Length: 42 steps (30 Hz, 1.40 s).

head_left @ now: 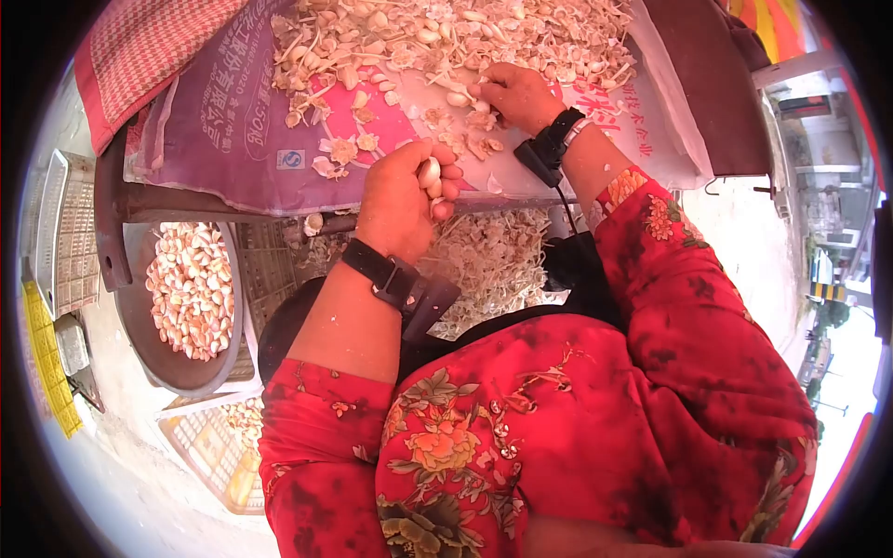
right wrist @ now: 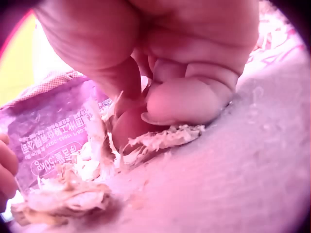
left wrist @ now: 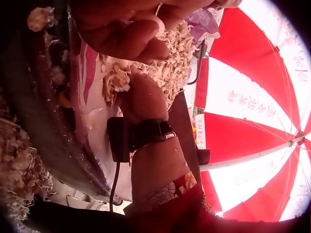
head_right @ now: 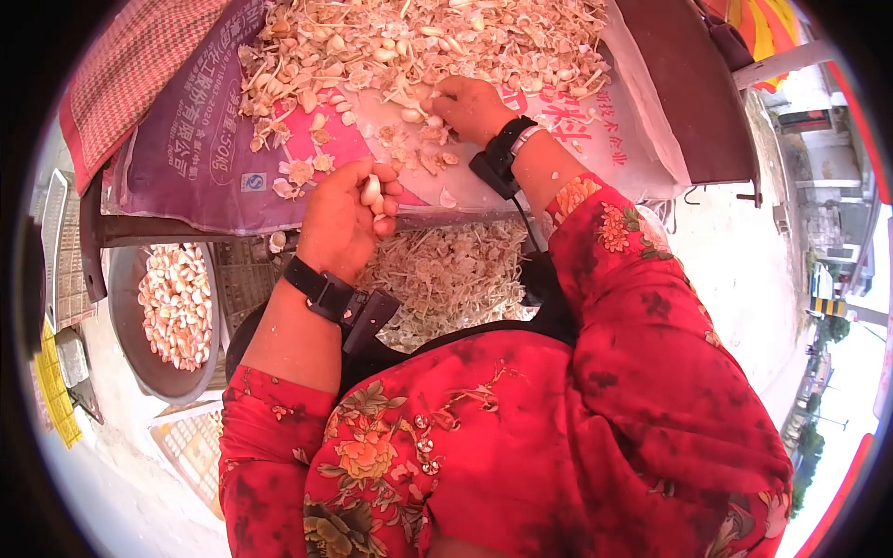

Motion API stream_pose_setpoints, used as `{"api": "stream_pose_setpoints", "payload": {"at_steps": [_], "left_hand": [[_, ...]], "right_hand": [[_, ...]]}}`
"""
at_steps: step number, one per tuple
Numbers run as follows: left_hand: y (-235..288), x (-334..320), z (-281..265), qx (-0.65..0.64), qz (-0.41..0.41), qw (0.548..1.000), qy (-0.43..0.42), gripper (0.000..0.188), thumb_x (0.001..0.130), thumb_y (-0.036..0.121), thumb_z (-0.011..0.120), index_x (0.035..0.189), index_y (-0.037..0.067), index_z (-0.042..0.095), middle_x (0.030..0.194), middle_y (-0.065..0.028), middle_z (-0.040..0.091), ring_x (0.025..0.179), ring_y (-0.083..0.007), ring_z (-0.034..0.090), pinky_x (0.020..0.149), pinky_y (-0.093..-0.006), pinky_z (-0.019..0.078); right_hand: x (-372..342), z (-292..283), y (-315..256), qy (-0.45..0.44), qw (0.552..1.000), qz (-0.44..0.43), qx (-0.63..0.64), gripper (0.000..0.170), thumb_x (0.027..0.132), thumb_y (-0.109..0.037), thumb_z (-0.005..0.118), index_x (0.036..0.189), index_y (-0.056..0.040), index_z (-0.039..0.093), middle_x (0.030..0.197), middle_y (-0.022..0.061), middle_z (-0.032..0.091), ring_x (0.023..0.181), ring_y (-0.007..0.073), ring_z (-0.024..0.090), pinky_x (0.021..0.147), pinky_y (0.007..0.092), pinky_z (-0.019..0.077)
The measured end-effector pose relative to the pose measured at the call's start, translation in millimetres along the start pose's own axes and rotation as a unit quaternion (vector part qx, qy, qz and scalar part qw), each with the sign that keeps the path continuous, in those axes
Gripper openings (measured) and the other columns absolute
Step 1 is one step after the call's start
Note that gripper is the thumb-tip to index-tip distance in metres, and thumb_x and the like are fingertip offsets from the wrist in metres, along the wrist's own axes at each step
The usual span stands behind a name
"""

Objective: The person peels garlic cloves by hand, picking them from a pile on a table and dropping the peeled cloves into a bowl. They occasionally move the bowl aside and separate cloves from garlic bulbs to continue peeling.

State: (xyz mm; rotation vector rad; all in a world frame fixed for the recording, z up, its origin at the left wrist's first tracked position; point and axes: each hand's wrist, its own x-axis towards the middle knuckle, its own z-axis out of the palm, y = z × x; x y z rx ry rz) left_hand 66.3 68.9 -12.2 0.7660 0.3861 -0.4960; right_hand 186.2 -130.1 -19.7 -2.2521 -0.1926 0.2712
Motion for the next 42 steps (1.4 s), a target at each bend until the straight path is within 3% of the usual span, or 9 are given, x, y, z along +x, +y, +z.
{"api": "stream_pose_setpoints", "payload": {"at_steps": [1,8,11,14,17,26,29,32,42], "left_hand": [[-1,1,1,0.005,-0.004,1.000,0.005,0.024,0.089,0.027,0.054,0.090,0.003,0.058,0.075,-0.0063,0.058,0.061,-0.0142,0.053,0.050,-0.0270,0.0394],[-7,10,0,0.017,-0.010,1.000,0.024,0.021,0.088,0.023,0.055,0.091,0.003,0.058,0.073,-0.0043,0.057,0.058,-0.0125,0.051,0.047,-0.0249,0.0380],[-8,11,1,0.019,-0.003,1.000,0.012,0.019,0.088,0.021,0.055,0.092,0.002,0.058,0.073,-0.0039,0.056,0.057,-0.0119,0.050,0.046,-0.0246,0.0379],[-7,11,2,0.018,0.002,1.000,0.002,0.019,0.089,0.019,0.055,0.094,0.002,0.058,0.072,-0.0037,0.056,0.055,-0.0113,0.050,0.046,-0.0243,0.0376],[-6,13,3,0.017,0.000,1.000,-0.005,0.018,0.089,0.019,0.055,0.095,0.001,0.057,0.072,-0.0034,0.056,0.054,-0.0109,0.049,0.045,-0.0240,0.0371],[-7,13,6,0.041,0.000,0.999,-0.001,0.020,0.090,0.020,0.054,0.096,0.001,0.056,0.072,-0.0038,0.057,0.053,-0.0107,0.049,0.045,-0.0246,0.0374],[-8,15,9,0.048,0.001,0.999,-0.011,0.019,0.090,0.019,0.053,0.096,0.001,0.056,0.072,-0.0045,0.057,0.054,-0.0109,0.050,0.045,-0.0249,0.0379],[-11,13,16,0.043,0.008,0.999,-0.008,0.017,0.088,0.017,0.053,0.093,0.001,0.056,0.070,-0.0053,0.057,0.051,-0.0107,0.050,0.043,-0.0232,0.0358],[-17,17,18,0.052,-0.008,0.998,-0.042,0.018,0.091,0.018,0.050,0.095,0.001,0.055,0.072,-0.0064,0.057,0.053,-0.0119,0.052,0.042,-0.0219,0.0384]], "right_hand": [[-4,-5,-3,-0.008,0.996,0.079,0.049,0.022,0.085,-0.022,0.063,0.088,0.0000,0.061,0.069,0.0094,0.064,0.054,0.0160,0.059,0.055,0.0281,0.0498],[-5,-20,17,-0.036,0.991,0.072,0.107,0.022,0.084,-0.020,0.064,0.095,-0.0014,0.062,0.071,0.0083,0.066,0.059,0.0158,0.061,0.054,0.0288,0.0494],[0,-17,45,0.062,0.991,-0.052,-0.111,0.023,0.083,-0.017,0.063,0.101,-0.0038,0.063,0.083,0.0117,0.067,0.071,0.0254,0.064,0.065,0.0354,0.0518],[-13,-30,30,0.145,0.923,-0.232,-0.272,0.025,0.080,-0.016,0.062,0.103,-0.0053,0.064,0.092,0.0164,0.066,0.083,0.0339,0.063,0.076,0.0397,0.0507],[-24,-28,0,0.086,0.957,-0.156,-0.231,0.025,0.078,-0.016,0.062,0.100,-0.0045,0.065,0.089,0.0191,0.065,0.086,0.0363,0.062,0.079,0.0403,0.0496],[-14,-12,20,-0.051,0.946,-0.134,-0.290,0.028,0.076,-0.010,0.062,0.103,-0.0006,0.062,0.088,0.0181,0.065,0.080,0.0306,0.065,0.073,0.0372,0.0516],[-24,-21,7,-0.053,0.996,0.075,-0.022,0.022,0.082,-0.008,0.058,0.103,-0.0014,0.062,0.081,0.0098,0.064,0.071,0.0191,0.063,0.066,0.0317,0.0526],[-31,-29,16,-0.088,0.928,0.131,0.339,0.024,0.085,-0.005,0.057,0.109,-0.0006,0.059,0.082,0.0054,0.063,0.070,0.0138,0.062,0.062,0.0283,0.0526],[-69,-26,-4,-0.225,0.829,-0.014,0.511,0.020,0.090,-0.008,0.058,0.107,0.0007,0.057,0.084,0.0081,0.064,0.067,0.0156,0.064,0.058,0.0273,0.0539]]}}
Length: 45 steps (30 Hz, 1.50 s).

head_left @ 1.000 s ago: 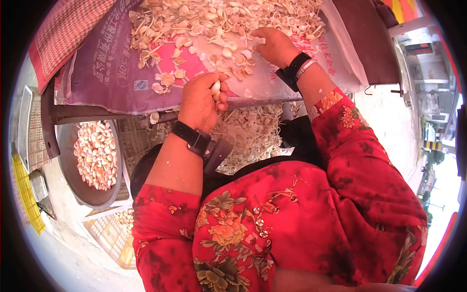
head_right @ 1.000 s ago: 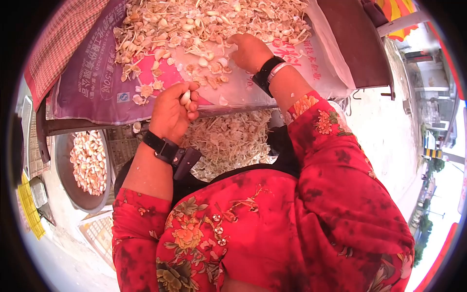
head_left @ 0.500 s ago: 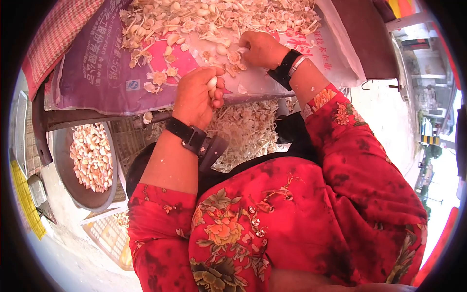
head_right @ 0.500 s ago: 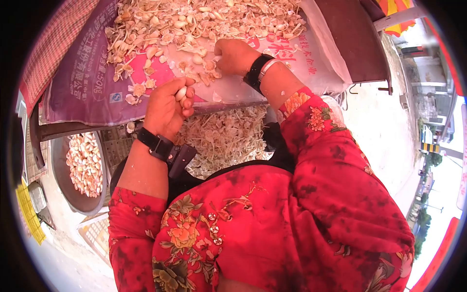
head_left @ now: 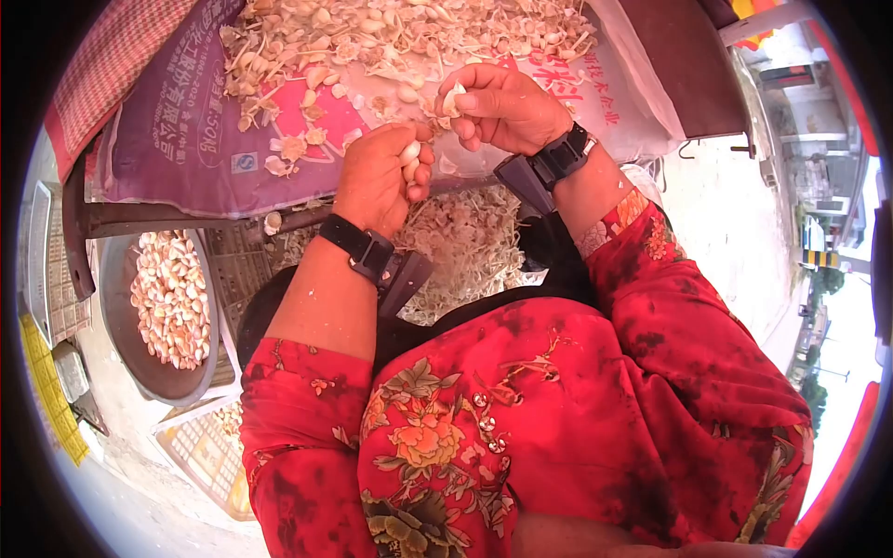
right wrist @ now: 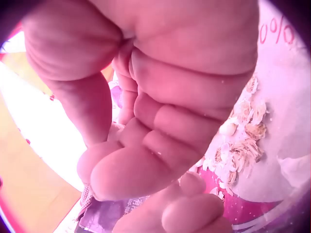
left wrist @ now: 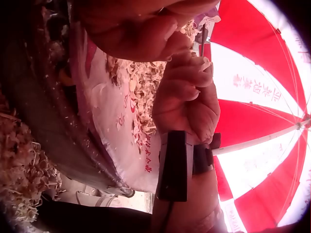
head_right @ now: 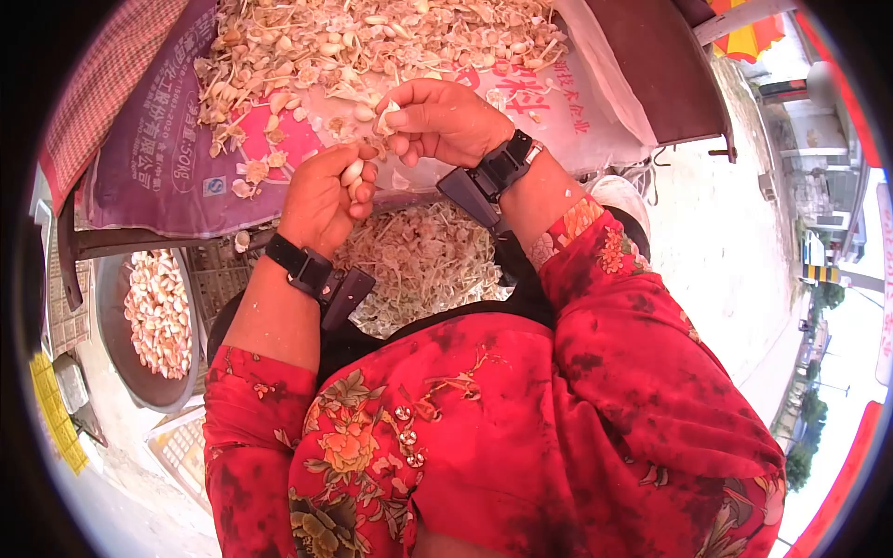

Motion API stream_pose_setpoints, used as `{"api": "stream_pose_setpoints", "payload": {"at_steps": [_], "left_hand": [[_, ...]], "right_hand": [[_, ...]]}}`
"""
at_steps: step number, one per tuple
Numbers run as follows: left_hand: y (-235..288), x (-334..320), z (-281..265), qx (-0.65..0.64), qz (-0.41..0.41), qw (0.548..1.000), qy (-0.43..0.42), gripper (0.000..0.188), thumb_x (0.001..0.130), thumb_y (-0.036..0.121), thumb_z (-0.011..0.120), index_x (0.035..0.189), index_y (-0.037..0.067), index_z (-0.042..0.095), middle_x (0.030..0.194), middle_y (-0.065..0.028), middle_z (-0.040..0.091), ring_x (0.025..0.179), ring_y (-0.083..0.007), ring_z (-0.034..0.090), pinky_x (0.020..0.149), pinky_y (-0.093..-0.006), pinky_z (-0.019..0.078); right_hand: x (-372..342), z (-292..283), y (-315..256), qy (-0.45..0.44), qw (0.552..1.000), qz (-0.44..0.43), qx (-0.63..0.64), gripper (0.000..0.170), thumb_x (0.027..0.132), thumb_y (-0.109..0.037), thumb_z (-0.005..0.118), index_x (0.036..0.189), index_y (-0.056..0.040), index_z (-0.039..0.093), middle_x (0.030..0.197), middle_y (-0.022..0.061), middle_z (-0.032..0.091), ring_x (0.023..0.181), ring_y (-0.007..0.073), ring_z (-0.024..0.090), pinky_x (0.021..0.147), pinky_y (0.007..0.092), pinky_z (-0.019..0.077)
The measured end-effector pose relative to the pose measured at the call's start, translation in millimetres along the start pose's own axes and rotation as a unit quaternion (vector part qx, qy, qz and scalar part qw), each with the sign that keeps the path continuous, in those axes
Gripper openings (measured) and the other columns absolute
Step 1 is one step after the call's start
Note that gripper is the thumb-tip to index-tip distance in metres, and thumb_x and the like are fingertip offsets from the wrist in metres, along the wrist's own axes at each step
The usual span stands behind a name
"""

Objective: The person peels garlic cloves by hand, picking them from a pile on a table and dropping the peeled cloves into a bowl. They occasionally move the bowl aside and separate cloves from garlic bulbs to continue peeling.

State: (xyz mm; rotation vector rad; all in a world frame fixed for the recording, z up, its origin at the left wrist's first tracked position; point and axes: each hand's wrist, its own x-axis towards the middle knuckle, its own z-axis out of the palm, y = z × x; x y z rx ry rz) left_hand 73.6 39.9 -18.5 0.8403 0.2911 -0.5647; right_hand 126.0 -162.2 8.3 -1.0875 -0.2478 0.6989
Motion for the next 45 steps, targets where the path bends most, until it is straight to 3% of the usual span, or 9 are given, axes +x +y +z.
{"api": "stream_pose_setpoints", "payload": {"at_steps": [9,12,14,15,29,35,38,39,45], "left_hand": [[4,1,-10,-0.043,-0.064,0.994,-0.084,0.034,0.097,0.029,0.039,0.103,0.000,0.053,0.081,-0.0092,0.061,0.062,-0.0157,0.059,0.048,-0.0261,0.0475],[5,-8,5,-0.037,0.018,0.999,-0.029,0.027,0.091,0.029,0.048,0.090,0.003,0.055,0.071,-0.0053,0.057,0.057,-0.0133,0.053,0.044,-0.0243,0.0355],[-3,-1,-2,0.000,0.003,1.000,-0.023,0.028,0.091,0.030,0.049,0.091,0.003,0.055,0.072,-0.0053,0.058,0.057,-0.0132,0.053,0.044,-0.0245,0.0358],[0,2,-6,0.003,-0.001,1.000,-0.014,0.028,0.091,0.030,0.049,0.091,0.003,0.055,0.072,-0.0055,0.058,0.057,-0.0132,0.053,0.045,-0.0248,0.0362],[7,-8,-3,0.001,-0.029,0.999,0.020,0.023,0.094,0.026,0.047,0.094,0.004,0.055,0.076,-0.0055,0.059,0.059,-0.0123,0.054,0.049,-0.0240,0.0391],[4,-5,-8,-0.014,-0.033,0.999,0.012,0.030,0.093,0.032,0.045,0.093,0.004,0.056,0.077,-0.0084,0.061,0.062,-0.0148,0.057,0.050,-0.0287,0.0407],[2,-11,-2,-0.103,0.001,0.994,-0.036,0.035,0.095,0.036,0.041,0.096,0.003,0.056,0.080,-0.0096,0.062,0.065,-0.0174,0.058,0.051,-0.0304,0.0405],[4,-14,-1,-0.123,-0.004,0.991,-0.053,0.037,0.095,0.036,0.040,0.097,0.003,0.057,0.081,-0.0100,0.063,0.065,-0.0183,0.059,0.052,-0.0309,0.0404],[18,-22,-12,-0.100,-0.036,0.993,-0.055,0.039,0.097,0.037,0.039,0.099,0.003,0.058,0.081,-0.0103,0.062,0.065,-0.0174,0.058,0.046,-0.0260,0.0410]], "right_hand": [[-8,52,-8,-0.071,0.996,-0.027,0.042,0.014,0.087,-0.003,0.060,0.099,0.0024,0.057,0.084,0.0158,0.065,0.062,0.0179,0.064,0.054,0.0277,0.0531],[-12,82,-16,-0.140,0.985,-0.069,0.070,0.023,0.085,-0.007,0.064,0.102,0.0028,0.052,0.087,0.0204,0.060,0.051,0.0188,0.060,0.047,0.0267,0.0506],[-19,104,-28,-0.163,0.977,-0.041,0.130,0.021,0.078,0.004,0.066,0.096,0.0037,0.055,0.088,0.0223,0.063,0.059,0.0237,0.064,0.049,0.0295,0.0522],[-19,115,-28,-0.209,0.965,-0.082,0.134,0.034,0.077,-0.004,0.073,0.102,0.0053,0.052,0.088,0.0276,0.057,0.049,0.0209,0.060,0.044,0.0281,0.0518],[-36,157,-43,-0.278,0.949,-0.109,0.101,0.025,0.081,-0.004,0.070,0.099,0.0056,0.056,0.085,0.0195,0.061,0.060,0.0182,0.061,0.052,0.0267,0.0499],[-35,150,-44,-0.232,0.966,-0.103,0.043,0.021,0.082,-0.004,0.068,0.097,0.0058,0.057,0.084,0.0160,0.062,0.065,0.0170,0.061,0.055,0.0261,0.0491],[-26,130,-41,-0.088,0.988,-0.069,-0.102,0.019,0.083,-0.004,0.068,0.097,0.0059,0.058,0.083,0.0143,0.063,0.067,0.0164,0.061,0.057,0.0258,0.0487],[-21,120,-39,0.006,0.979,-0.032,-0.201,0.017,0.085,-0.005,0.066,0.097,0.0037,0.060,0.081,0.0103,0.064,0.065,0.0127,0.060,0.055,0.0245,0.0474],[26,44,-8,0.138,0.886,-0.025,-0.441,0.013,0.087,-0.008,0.061,0.098,-0.0003,0.062,0.077,0.0058,0.063,0.066,0.0109,0.061,0.058,0.0256,0.0486]]}}
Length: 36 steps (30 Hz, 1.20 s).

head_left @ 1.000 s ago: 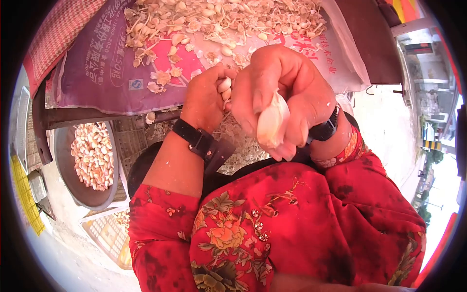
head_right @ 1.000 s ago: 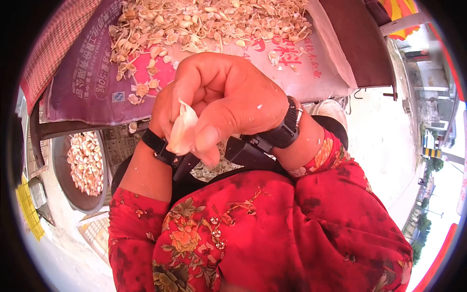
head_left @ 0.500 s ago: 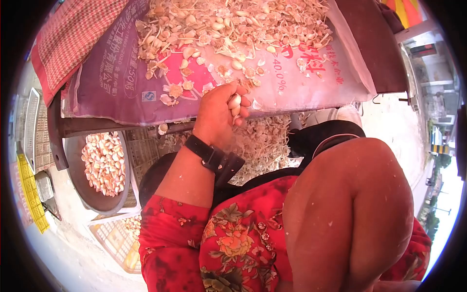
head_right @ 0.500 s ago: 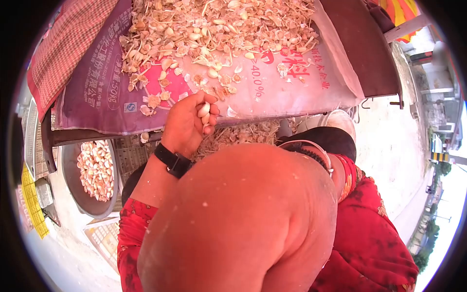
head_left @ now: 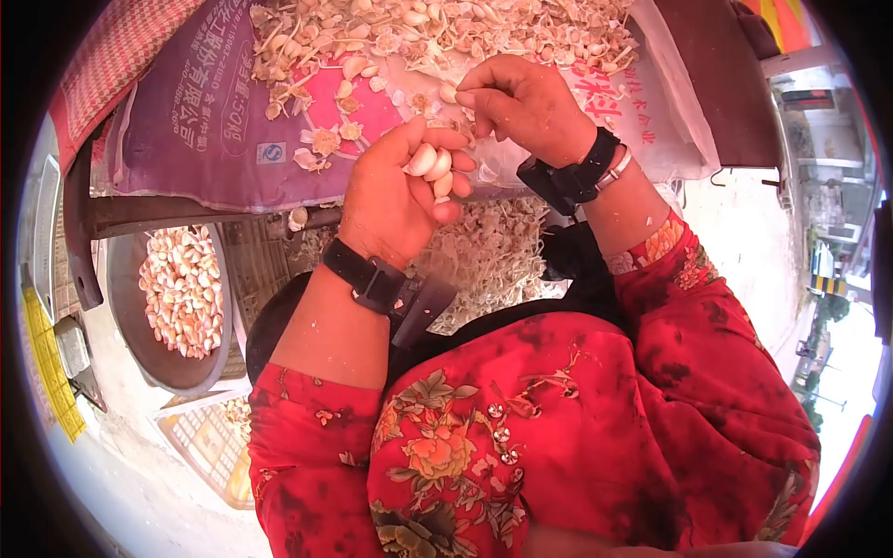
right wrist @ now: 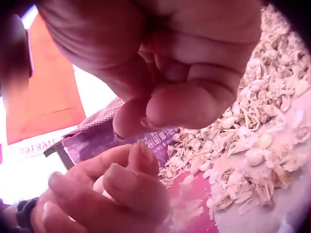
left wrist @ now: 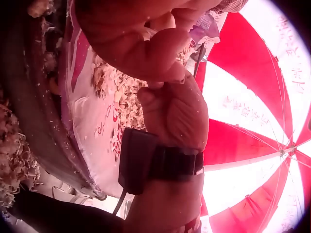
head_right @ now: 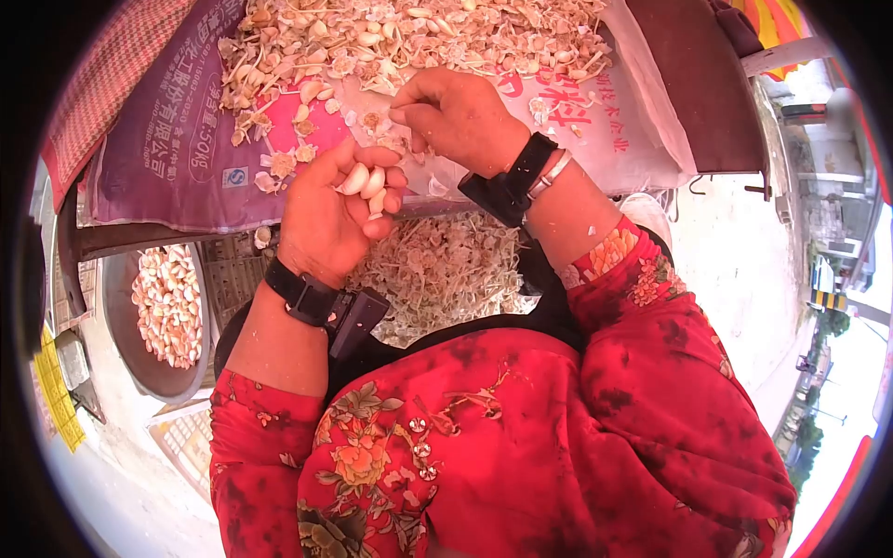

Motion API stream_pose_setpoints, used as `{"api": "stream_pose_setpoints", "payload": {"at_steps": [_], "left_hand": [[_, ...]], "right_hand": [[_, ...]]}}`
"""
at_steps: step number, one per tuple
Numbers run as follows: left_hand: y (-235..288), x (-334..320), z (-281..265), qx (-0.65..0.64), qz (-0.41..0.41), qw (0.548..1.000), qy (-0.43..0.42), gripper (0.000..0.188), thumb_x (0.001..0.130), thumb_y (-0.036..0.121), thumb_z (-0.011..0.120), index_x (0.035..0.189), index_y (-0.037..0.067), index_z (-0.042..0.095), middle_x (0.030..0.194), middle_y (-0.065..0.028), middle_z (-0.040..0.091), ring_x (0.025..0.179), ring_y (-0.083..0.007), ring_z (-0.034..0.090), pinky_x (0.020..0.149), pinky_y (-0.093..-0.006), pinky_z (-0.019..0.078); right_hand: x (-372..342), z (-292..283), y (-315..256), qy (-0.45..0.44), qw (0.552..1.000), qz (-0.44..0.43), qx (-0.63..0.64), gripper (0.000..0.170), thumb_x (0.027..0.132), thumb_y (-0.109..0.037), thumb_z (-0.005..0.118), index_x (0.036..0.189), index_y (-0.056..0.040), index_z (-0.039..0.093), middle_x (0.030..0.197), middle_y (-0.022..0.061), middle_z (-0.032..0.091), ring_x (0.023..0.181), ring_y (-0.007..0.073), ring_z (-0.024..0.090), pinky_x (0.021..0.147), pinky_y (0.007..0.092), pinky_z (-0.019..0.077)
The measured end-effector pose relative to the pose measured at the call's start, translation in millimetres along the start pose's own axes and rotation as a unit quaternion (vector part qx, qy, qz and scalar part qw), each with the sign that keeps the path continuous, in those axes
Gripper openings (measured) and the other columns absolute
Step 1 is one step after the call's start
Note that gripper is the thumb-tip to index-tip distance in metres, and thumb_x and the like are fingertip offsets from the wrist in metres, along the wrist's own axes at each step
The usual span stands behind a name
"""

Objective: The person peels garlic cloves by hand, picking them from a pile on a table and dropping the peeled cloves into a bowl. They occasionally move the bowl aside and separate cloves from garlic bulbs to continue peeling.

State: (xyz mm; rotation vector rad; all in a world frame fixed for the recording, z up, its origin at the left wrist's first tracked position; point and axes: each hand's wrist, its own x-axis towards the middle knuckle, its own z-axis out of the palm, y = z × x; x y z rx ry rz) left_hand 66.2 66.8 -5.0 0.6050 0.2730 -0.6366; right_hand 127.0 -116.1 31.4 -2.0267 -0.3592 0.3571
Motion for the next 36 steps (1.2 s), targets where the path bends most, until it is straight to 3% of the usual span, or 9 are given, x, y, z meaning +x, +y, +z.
{"api": "stream_pose_setpoints", "payload": {"at_steps": [3,5,11,14,18,20,24,34,36], "left_hand": [[1,-1,0,0.000,0.008,1.000,-0.009,0.038,0.097,0.036,0.040,0.097,0.002,0.059,0.080,-0.0104,0.062,0.063,-0.0172,0.057,0.045,-0.0248,0.0405],[-1,1,-6,-0.005,-0.001,1.000,-0.007,0.038,0.096,0.035,0.042,0.096,0.002,0.059,0.080,-0.0108,0.063,0.063,-0.0173,0.058,0.046,-0.0250,0.0410],[-2,0,-7,0.007,-0.002,0.999,0.045,0.032,0.093,0.032,0.047,0.092,0.003,0.060,0.082,-0.0103,0.063,0.067,-0.0176,0.060,0.049,-0.0258,0.0422],[-6,3,-11,0.018,-0.002,0.998,0.052,0.029,0.092,0.030,0.050,0.093,0.003,0.060,0.082,-0.0097,0.064,0.069,-0.0175,0.060,0.051,-0.0261,0.0427],[-7,3,-12,0.032,0.004,0.998,0.054,0.025,0.091,0.026,0.052,0.097,0.003,0.059,0.083,-0.0094,0.064,0.070,-0.0173,0.061,0.051,-0.0267,0.0433],[-7,4,-12,0.021,0.011,0.999,0.040,0.025,0.092,0.026,0.051,0.100,0.004,0.058,0.083,-0.0094,0.064,0.070,-0.0174,0.061,0.052,-0.0270,0.0436],[-9,5,-7,0.018,0.015,0.999,0.033,0.027,0.093,0.027,0.049,0.104,0.004,0.056,0.083,-0.0092,0.064,0.069,-0.0179,0.061,0.052,-0.0271,0.0436],[-4,4,-10,-0.068,0.016,0.998,0.008,0.027,0.091,0.027,0.049,0.095,0.003,0.060,0.084,-0.0104,0.064,0.069,-0.0196,0.062,0.051,-0.0273,0.0437],[-4,5,-14,-0.074,0.012,0.997,-0.018,0.023,0.088,0.023,0.050,0.091,0.003,0.061,0.085,-0.0112,0.064,0.070,-0.0204,0.062,0.051,-0.0275,0.0440]], "right_hand": [[31,10,40,0.017,0.982,-0.056,-0.182,0.017,0.084,-0.011,0.060,0.096,-0.0011,0.063,0.077,0.0117,0.063,0.068,0.0197,0.063,0.061,0.0324,0.0500],[43,12,51,0.005,0.925,-0.112,-0.363,0.020,0.080,-0.014,0.060,0.096,-0.0018,0.063,0.078,0.0165,0.063,0.072,0.0274,0.064,0.064,0.0376,0.0506],[50,17,35,-0.038,0.872,-0.060,-0.485,0.028,0.077,-0.014,0.058,0.102,-0.0030,0.064,0.081,0.0195,0.064,0.077,0.0317,0.064,0.069,0.0401,0.0507],[45,10,36,0.001,0.937,-0.007,-0.350,0.027,0.079,-0.014,0.059,0.103,-0.0025,0.064,0.075,0.0133,0.064,0.071,0.0248,0.064,0.061,0.0373,0.0504],[31,-5,32,-0.005,0.991,0.127,0.052,0.024,0.083,-0.012,0.062,0.104,0.0002,0.063,0.078,0.0066,0.064,0.064,0.0146,0.061,0.053,0.0298,0.0494],[26,-12,58,-0.048,0.944,0.098,0.311,0.027,0.084,-0.014,0.064,0.105,0.0026,0.062,0.081,0.0062,0.064,0.062,0.0117,0.060,0.049,0.0257,0.0488],[6,-7,35,-0.102,0.916,0.072,0.382,0.024,0.085,-0.009,0.063,0.106,0.0032,0.062,0.081,0.0067,0.065,0.060,0.0123,0.060,0.051,0.0245,0.0492],[34,11,-20,-0.060,0.995,-0.076,-0.007,0.016,0.089,-0.008,0.057,0.102,-0.0019,0.065,0.084,0.0038,0.066,0.061,0.0051,0.056,0.055,0.0207,0.0462],[67,23,-5,-0.038,0.979,-0.166,-0.112,0.019,0.088,-0.006,0.055,0.105,-0.0035,0.064,0.086,0.0076,0.066,0.066,0.0119,0.061,0.058,0.0261,0.0495]]}}
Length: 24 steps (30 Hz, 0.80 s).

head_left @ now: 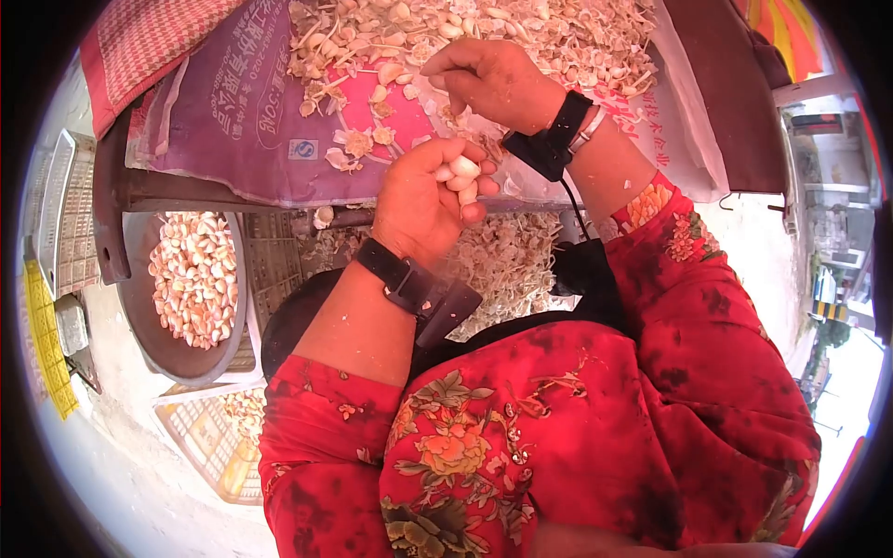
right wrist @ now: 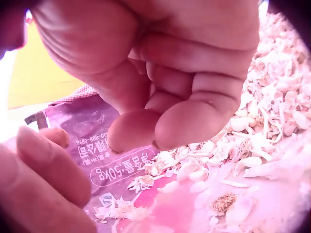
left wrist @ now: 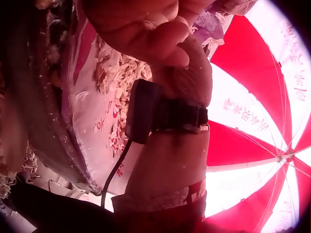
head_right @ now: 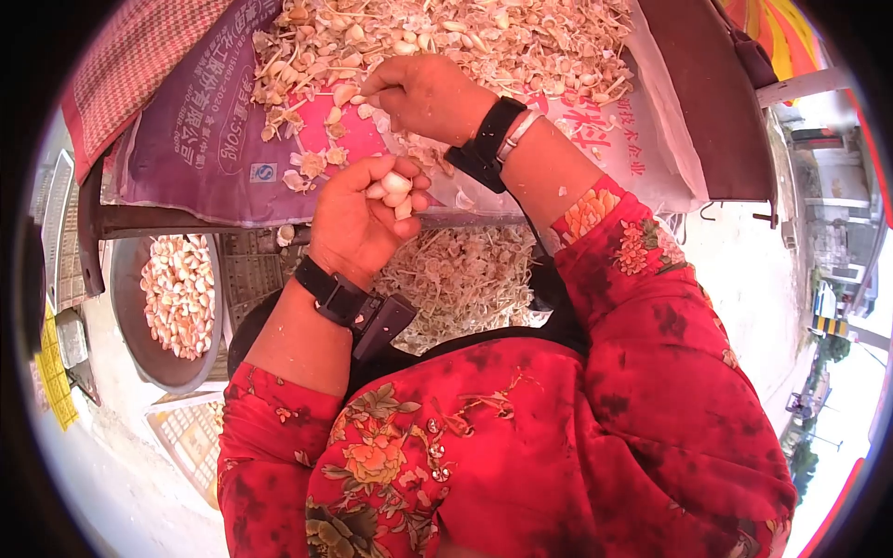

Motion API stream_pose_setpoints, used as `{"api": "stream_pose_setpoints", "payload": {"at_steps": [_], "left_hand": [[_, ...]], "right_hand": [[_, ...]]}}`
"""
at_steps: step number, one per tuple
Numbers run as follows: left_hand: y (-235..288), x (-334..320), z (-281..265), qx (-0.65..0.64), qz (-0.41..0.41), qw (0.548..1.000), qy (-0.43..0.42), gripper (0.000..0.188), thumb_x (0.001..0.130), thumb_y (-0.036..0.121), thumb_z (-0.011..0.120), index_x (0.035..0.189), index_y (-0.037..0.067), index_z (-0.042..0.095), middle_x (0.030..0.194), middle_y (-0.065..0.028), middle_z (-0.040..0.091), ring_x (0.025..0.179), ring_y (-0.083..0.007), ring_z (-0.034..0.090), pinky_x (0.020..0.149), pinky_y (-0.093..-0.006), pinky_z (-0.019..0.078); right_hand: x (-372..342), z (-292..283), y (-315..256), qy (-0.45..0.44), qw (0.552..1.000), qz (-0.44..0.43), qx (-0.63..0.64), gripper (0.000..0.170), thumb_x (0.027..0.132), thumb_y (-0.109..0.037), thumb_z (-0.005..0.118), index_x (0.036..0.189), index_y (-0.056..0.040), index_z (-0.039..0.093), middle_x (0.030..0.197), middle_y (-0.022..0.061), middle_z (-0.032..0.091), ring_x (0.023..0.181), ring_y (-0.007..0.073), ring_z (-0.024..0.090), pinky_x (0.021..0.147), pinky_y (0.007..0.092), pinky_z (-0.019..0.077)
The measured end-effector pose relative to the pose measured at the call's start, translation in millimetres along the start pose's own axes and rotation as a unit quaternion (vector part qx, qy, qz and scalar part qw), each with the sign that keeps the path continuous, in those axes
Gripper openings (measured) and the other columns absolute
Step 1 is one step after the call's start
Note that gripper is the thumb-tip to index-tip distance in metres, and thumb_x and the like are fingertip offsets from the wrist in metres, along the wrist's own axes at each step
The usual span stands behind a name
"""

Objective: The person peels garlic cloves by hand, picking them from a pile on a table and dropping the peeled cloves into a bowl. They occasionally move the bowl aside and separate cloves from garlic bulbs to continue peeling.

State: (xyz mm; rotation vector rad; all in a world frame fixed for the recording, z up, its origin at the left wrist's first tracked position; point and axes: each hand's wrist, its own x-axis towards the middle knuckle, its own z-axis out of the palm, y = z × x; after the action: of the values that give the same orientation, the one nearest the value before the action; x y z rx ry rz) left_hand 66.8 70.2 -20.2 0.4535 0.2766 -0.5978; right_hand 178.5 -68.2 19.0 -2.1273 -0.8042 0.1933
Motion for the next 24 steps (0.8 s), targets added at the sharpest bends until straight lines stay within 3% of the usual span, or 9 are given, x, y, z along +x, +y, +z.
{"api": "stream_pose_setpoints", "payload": {"at_steps": [2,3,6,10,13,16,17,21,24], "left_hand": [[0,-2,2,0.005,0.003,1.000,-0.004,0.020,0.086,0.019,0.051,0.090,0.002,0.061,0.087,-0.0123,0.064,0.072,-0.0219,0.063,0.051,-0.0286,0.0445],[0,-3,4,0.008,0.005,1.000,-0.006,0.019,0.085,0.016,0.051,0.090,0.002,0.061,0.088,-0.0128,0.063,0.073,-0.0226,0.063,0.052,-0.0292,0.0448],[1,-7,10,-0.002,0.017,1.000,-0.002,0.018,0.084,0.014,0.051,0.091,0.001,0.060,0.090,-0.0137,0.063,0.076,-0.0244,0.063,0.053,-0.0310,0.0453],[3,-8,10,-0.010,0.011,1.000,-0.001,0.016,0.084,0.012,0.051,0.092,0.001,0.059,0.088,-0.0131,0.062,0.077,-0.0251,0.063,0.053,-0.0321,0.0454],[3,-7,4,-0.003,0.005,1.000,-0.004,0.014,0.084,0.012,0.052,0.092,0.002,0.058,0.084,-0.0110,0.061,0.072,-0.0229,0.062,0.049,-0.0298,0.0444],[5,-8,2,-0.005,0.009,1.000,-0.010,0.015,0.086,0.014,0.054,0.094,0.002,0.057,0.080,-0.0078,0.060,0.066,-0.0186,0.060,0.044,-0.0266,0.0425],[5,-8,3,0.005,0.010,1.000,0.002,0.016,0.086,0.015,0.054,0.094,0.002,0.057,0.079,-0.0069,0.060,0.064,-0.0171,0.059,0.043,-0.0257,0.0419],[2,-7,3,0.033,0.030,0.998,0.044,0.019,0.089,0.020,0.055,0.094,0.003,0.057,0.077,-0.0046,0.058,0.063,-0.0128,0.057,0.042,-0.0237,0.0415],[0,-9,9,0.092,0.057,0.991,0.073,0.018,0.090,0.021,0.055,0.094,0.003,0.056,0.075,-0.0045,0.058,0.060,-0.0120,0.056,0.040,-0.0225,0.0398]], "right_hand": [[25,16,9,0.018,0.987,-0.083,-0.134,0.022,0.087,-0.005,0.055,0.107,-0.0040,0.064,0.088,0.0110,0.066,0.071,0.0181,0.065,0.063,0.0303,0.0514],[38,21,6,-0.005,0.973,-0.084,-0.216,0.026,0.084,-0.006,0.056,0.110,-0.0077,0.063,0.092,0.0146,0.066,0.083,0.0280,0.065,0.072,0.0359,0.0522],[62,37,4,-0.078,0.947,-0.044,-0.309,0.028,0.082,-0.009,0.057,0.109,-0.0110,0.065,0.094,0.0150,0.066,0.087,0.0321,0.064,0.076,0.0383,0.0514],[67,38,-13,-0.183,0.905,0.012,-0.383,0.028,0.080,-0.012,0.059,0.107,-0.0110,0.065,0.092,0.0145,0.065,0.090,0.0340,0.062,0.077,0.0411,0.0500],[65,37,29,-0.120,0.924,-0.024,-0.362,0.023,0.082,-0.014,0.060,0.103,-0.0074,0.065,0.086,0.0131,0.066,0.075,0.0266,0.065,0.064,0.0362,0.0504],[36,17,20,-0.028,0.975,0.219,0.027,0.021,0.085,-0.017,0.060,0.101,-0.0043,0.065,0.079,0.0085,0.065,0.058,0.0143,0.059,0.049,0.0276,0.0438],[29,13,33,-0.019,0.962,0.239,0.127,0.023,0.086,-0.020,0.064,0.100,-0.0023,0.063,0.074,0.0025,0.062,0.051,0.0048,0.049,0.041,0.0200,0.0331],[-8,3,27,-0.001,0.897,0.263,0.356,0.021,0.086,-0.017,0.067,0.098,-0.0012,0.061,0.068,-0.0005,0.057,0.049,0.0046,0.048,0.038,0.0186,0.0305],[-33,9,10,0.050,0.880,0.250,0.402,0.016,0.083,-0.015,0.068,0.089,-0.0021,0.061,0.058,0.0024,0.057,0.040,0.0056,0.043,0.035,0.0193,0.0270]]}}
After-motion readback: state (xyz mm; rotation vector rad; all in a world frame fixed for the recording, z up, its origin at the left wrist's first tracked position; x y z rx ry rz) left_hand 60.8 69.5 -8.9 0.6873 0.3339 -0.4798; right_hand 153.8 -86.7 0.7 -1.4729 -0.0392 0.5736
